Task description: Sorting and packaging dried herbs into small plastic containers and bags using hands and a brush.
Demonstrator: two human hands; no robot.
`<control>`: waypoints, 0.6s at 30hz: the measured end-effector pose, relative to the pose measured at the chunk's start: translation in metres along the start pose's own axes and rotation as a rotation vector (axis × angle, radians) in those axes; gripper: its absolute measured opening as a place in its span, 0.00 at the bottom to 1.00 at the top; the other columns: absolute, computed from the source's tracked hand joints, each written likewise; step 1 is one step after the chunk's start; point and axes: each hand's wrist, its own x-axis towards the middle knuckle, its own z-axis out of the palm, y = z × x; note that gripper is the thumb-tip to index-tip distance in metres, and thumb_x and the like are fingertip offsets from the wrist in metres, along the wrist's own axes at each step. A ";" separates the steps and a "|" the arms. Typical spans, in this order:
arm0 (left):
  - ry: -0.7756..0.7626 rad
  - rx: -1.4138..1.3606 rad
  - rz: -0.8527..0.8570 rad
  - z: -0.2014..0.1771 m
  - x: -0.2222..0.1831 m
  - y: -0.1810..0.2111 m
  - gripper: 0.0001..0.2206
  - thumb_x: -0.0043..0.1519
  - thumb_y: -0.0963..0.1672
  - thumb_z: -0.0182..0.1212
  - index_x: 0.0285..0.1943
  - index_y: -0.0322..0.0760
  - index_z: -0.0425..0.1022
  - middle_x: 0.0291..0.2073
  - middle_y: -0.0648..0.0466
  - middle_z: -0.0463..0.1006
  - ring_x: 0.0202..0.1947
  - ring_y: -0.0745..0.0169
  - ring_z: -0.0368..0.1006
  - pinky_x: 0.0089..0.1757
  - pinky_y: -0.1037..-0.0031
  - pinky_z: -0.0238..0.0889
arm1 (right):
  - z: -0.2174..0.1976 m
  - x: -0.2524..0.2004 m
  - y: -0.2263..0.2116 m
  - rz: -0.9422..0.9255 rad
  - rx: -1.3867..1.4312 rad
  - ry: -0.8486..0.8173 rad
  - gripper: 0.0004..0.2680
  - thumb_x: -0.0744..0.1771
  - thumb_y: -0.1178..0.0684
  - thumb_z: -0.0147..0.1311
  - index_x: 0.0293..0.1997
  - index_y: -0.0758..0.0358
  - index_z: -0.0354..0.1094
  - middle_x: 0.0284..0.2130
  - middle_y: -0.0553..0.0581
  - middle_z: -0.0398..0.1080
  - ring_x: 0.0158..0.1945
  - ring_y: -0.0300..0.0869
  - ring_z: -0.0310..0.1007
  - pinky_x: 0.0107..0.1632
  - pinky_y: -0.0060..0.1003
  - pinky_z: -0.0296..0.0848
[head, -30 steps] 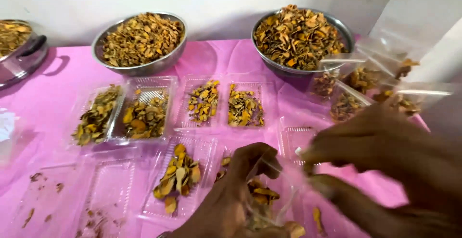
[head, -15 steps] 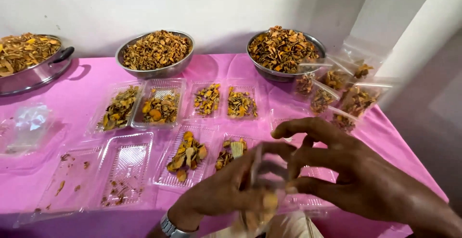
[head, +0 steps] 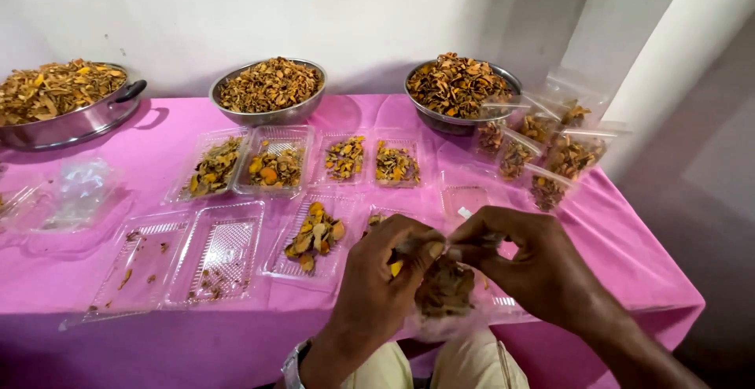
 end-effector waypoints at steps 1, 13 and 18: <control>0.023 0.013 -0.010 0.002 -0.004 0.001 0.11 0.66 0.50 0.57 0.41 0.40 0.74 0.35 0.53 0.79 0.37 0.60 0.75 0.36 0.70 0.72 | 0.004 -0.003 0.001 0.030 0.052 0.002 0.03 0.61 0.54 0.70 0.33 0.52 0.82 0.27 0.42 0.83 0.31 0.30 0.78 0.34 0.29 0.67; -0.082 0.168 0.066 -0.004 -0.075 -0.008 0.04 0.58 0.39 0.55 0.36 0.39 0.75 0.29 0.53 0.78 0.29 0.59 0.75 0.28 0.69 0.66 | 0.045 -0.075 0.027 -0.171 0.121 -0.048 0.03 0.64 0.52 0.63 0.33 0.57 0.78 0.24 0.44 0.77 0.27 0.33 0.74 0.30 0.30 0.71; -0.072 0.066 0.009 -0.005 -0.072 0.000 0.19 0.68 0.53 0.49 0.36 0.39 0.76 0.28 0.55 0.78 0.27 0.64 0.76 0.29 0.72 0.65 | 0.032 -0.074 0.029 -0.136 0.120 -0.092 0.03 0.65 0.51 0.61 0.36 0.54 0.79 0.26 0.44 0.80 0.28 0.32 0.79 0.31 0.29 0.75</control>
